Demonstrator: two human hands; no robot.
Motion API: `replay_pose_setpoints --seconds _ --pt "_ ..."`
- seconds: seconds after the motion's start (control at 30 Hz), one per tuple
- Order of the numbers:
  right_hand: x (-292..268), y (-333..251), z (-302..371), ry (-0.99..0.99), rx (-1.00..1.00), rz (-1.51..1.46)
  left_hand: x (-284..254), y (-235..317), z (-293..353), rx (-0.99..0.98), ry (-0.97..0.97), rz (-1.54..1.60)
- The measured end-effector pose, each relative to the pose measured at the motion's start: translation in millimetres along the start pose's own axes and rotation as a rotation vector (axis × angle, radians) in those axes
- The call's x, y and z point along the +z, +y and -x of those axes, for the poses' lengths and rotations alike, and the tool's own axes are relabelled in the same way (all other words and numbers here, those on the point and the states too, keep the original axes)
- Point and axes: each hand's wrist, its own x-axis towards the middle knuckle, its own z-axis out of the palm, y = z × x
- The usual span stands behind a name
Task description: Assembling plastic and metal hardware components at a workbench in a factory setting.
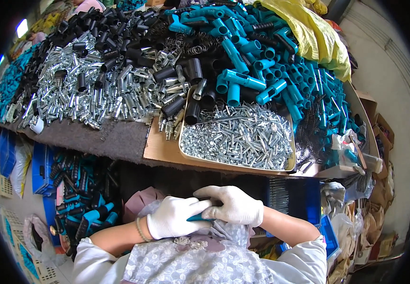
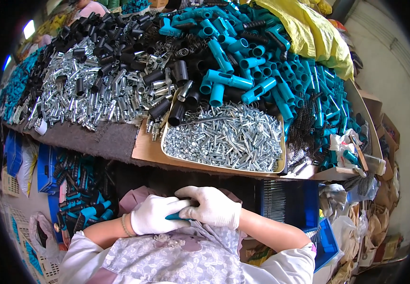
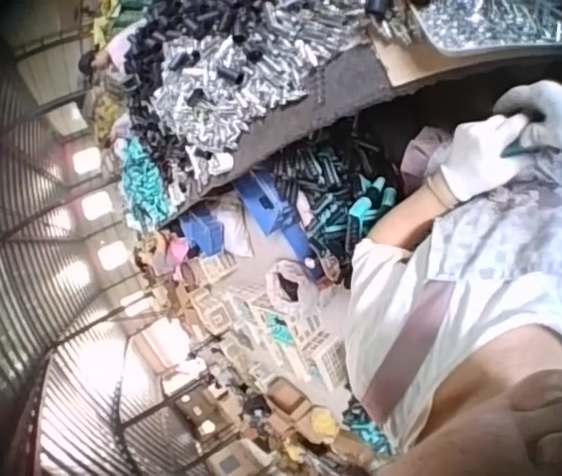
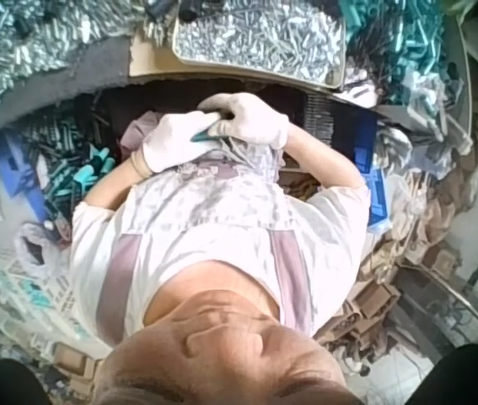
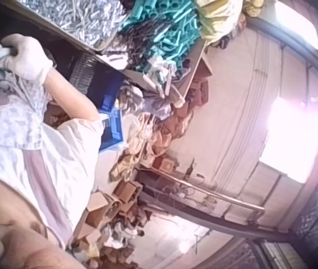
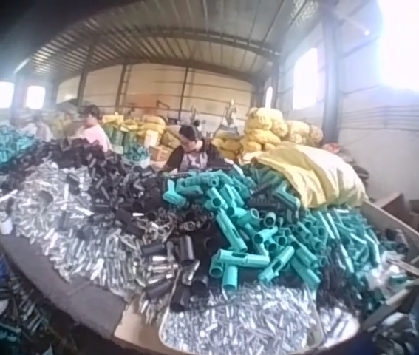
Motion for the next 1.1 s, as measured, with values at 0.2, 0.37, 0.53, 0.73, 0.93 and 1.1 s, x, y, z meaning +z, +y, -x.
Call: replay_pose_setpoints --seconds 0.2,0.37,0.53,0.73,0.93,1.1 --pt "-59 -26 -9 0.434 -0.213 0.434 -12 2 -17 0.006 0.152 -0.149" --pt "-100 15 -30 0.775 -0.140 0.970 -20 0 -11 -0.084 0.144 -0.095" --pt "-105 15 -34 0.707 -0.219 1.079 -21 -1 -4 -0.069 0.193 -0.143" --pt "-79 -7 -13 0.675 -0.311 0.518 -26 -6 3 -0.120 0.179 -0.195" --pt "-19 -16 -16 0.313 -0.591 0.570 -29 -2 0 -0.129 0.154 -0.233" --pt "-13 -7 -27 0.241 -0.644 0.653 -28 -4 3 -0.164 0.097 -0.227"
